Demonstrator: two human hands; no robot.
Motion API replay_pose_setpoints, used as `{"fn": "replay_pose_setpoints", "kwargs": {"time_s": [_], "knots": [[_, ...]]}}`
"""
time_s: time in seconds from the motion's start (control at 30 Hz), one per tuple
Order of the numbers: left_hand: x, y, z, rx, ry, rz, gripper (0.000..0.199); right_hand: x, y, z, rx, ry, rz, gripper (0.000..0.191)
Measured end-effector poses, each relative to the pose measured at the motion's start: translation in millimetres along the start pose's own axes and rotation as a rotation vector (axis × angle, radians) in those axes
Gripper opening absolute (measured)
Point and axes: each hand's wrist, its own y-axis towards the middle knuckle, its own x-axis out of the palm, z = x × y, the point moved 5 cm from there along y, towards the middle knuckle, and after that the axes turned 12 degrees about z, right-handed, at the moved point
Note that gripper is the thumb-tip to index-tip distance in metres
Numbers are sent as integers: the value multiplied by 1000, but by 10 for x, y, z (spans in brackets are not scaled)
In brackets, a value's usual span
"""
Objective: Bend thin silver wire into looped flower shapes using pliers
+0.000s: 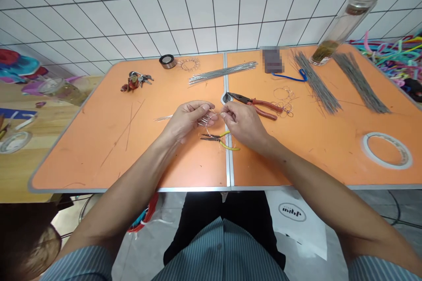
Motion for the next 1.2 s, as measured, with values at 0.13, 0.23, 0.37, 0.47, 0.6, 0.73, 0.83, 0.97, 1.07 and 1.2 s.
{"fn": "replay_pose_setpoints", "kwargs": {"time_s": [0.13, 0.23, 0.37, 0.47, 0.6, 0.73, 0.83, 0.97, 1.07, 1.2], "knots": [[17, -1, -23, -25, 15, -74, 32, 7, 21, 28, 3, 59, 19, 12], [1, -12, 12, -2, 31, -38, 20, 1, 43, 22, -3, 101, 20, 16], [48, -115, 128, -11, 31, -48, 16, -47, 62, -28, 42, 140, 31, 18], [114, -255, 251, -4, 17, -79, 21, -112, 51, -147, 39, 180, 62, 16], [134, -440, 405, 86, 77, -62, 36, -188, 2, -379, -12, 138, 91, 15], [111, -604, 511, 166, 131, -35, 35, -244, -57, -592, -37, 93, 112, 14], [91, -722, 572, 217, 166, -11, 29, -270, -109, -713, -66, 61, 120, 13], [57, -838, 599, 236, 214, 18, 25, -277, -190, -818, -94, 35, 110, 11], [26, -881, 591, 235, 233, 39, 24, -263, -239, -889, -133, 10, 95, 12], [14, -906, 586, 235, 235, 35, 27, -213, -251, -973, -193, -1, 61, 13]]}}
